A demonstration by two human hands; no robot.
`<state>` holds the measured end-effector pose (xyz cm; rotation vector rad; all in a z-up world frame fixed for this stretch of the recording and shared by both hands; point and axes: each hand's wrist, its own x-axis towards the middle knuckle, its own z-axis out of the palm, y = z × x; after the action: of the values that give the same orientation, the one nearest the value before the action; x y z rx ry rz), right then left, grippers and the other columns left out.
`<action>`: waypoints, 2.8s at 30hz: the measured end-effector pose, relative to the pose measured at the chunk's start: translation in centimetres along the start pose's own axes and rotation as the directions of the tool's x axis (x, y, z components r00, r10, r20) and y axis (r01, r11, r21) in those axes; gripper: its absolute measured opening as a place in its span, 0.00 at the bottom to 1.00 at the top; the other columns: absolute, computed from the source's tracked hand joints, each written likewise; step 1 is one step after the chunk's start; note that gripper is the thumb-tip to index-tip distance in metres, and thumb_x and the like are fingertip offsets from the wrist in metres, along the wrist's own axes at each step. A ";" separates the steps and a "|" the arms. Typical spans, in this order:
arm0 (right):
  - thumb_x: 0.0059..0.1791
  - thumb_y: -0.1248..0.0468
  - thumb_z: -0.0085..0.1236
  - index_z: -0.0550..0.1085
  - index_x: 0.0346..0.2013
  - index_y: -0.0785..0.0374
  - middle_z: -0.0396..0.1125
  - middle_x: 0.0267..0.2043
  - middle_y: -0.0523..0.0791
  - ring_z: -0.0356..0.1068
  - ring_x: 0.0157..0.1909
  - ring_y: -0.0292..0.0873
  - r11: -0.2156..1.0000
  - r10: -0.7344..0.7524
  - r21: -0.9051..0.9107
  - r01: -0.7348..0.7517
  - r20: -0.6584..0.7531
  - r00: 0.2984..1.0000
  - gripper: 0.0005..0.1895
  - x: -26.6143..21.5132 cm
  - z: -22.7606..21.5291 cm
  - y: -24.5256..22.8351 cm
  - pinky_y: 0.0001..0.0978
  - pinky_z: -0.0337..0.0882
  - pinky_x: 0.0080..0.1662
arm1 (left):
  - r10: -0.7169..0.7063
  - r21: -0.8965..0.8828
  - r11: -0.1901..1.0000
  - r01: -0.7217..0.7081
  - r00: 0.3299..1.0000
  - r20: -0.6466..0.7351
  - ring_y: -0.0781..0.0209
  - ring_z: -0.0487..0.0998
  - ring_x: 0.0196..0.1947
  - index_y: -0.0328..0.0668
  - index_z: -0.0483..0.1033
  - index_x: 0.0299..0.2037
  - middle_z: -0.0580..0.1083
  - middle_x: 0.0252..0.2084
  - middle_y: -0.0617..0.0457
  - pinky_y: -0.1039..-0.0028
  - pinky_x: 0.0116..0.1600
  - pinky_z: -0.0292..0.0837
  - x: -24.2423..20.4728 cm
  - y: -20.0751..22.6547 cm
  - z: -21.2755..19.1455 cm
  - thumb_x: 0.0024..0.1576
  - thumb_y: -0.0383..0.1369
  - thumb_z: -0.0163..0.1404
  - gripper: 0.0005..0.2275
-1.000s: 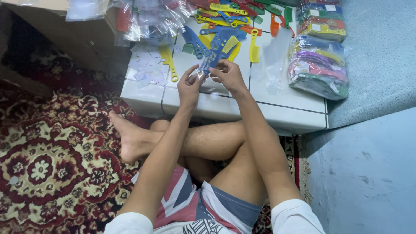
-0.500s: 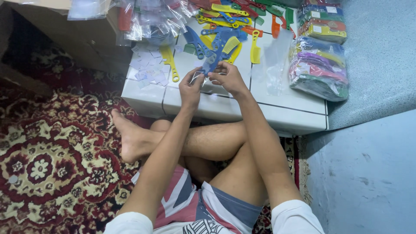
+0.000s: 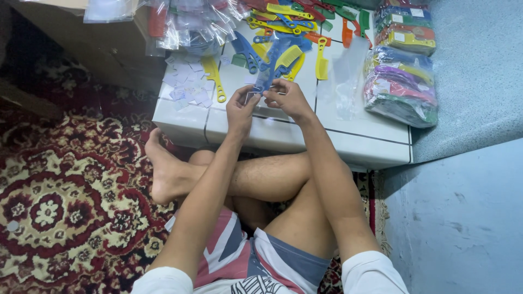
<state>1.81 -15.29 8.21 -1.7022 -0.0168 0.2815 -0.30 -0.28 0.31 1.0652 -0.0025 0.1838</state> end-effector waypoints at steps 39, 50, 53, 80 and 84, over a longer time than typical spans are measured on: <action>0.52 0.62 0.60 0.61 0.71 0.50 0.67 0.67 0.56 0.73 0.35 0.33 0.989 -0.133 0.031 0.147 -0.278 0.951 0.33 11.4 6.6 -21.1 0.14 0.80 0.36 | 0.115 0.440 0.887 -0.138 0.990 0.078 0.68 0.81 0.32 0.43 0.80 0.38 0.81 0.32 0.55 0.78 0.45 0.75 -1.9 3.1 2.4 0.56 0.26 0.50 0.06; 0.42 0.56 0.68 0.78 0.54 0.50 0.71 0.52 0.47 0.70 0.54 0.56 0.511 -0.454 -0.841 -0.175 -0.437 0.776 0.25 2.5 -15.1 4.5 0.52 0.70 0.54 | 0.009 0.463 0.884 -0.067 0.992 0.125 0.54 0.83 0.39 0.39 0.80 0.43 0.81 0.37 0.44 0.65 0.50 0.79 -1.5 3.3 2.1 0.59 0.26 0.51 0.06; 0.42 0.55 0.68 0.78 0.56 0.48 0.71 0.55 0.44 0.70 0.55 0.56 0.383 -0.334 -0.866 -0.322 -0.455 0.825 0.26 1.4 -19.1 10.2 0.53 0.72 0.52 | -0.001 0.467 0.882 -0.056 0.993 0.120 0.55 0.83 0.39 0.38 0.80 0.43 0.81 0.38 0.44 0.65 0.50 0.79 -1.5 3.8 2.5 0.59 0.26 0.51 0.06; 0.50 0.70 0.61 0.73 0.55 0.72 0.73 0.46 0.61 0.76 0.47 0.50 0.961 -0.276 -0.003 0.276 -0.032 0.961 0.18 2.5 0.7 -2.2 0.44 0.81 0.48 | -0.172 0.297 0.949 0.104 0.961 0.215 0.48 0.82 0.46 0.31 0.73 0.56 0.78 0.48 0.32 0.64 0.52 0.82 -1.6 3.9 2.4 0.64 0.33 0.53 0.15; 0.56 0.50 0.53 0.73 0.62 0.53 0.76 0.42 0.53 0.78 0.44 0.46 0.958 -0.181 -0.252 0.135 -0.166 0.969 0.21 3.0 0.6 -0.9 0.41 0.81 0.47 | -0.145 0.094 0.987 0.130 0.973 0.180 0.56 0.84 0.39 0.27 0.74 0.51 0.79 0.44 0.32 0.74 0.47 0.85 -0.5 1.4 1.4 0.64 0.26 0.50 0.10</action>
<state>4.72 -14.02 8.50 -1.9495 -0.0498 -0.0035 -0.84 -0.87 2.15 1.1565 -0.0903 -0.0427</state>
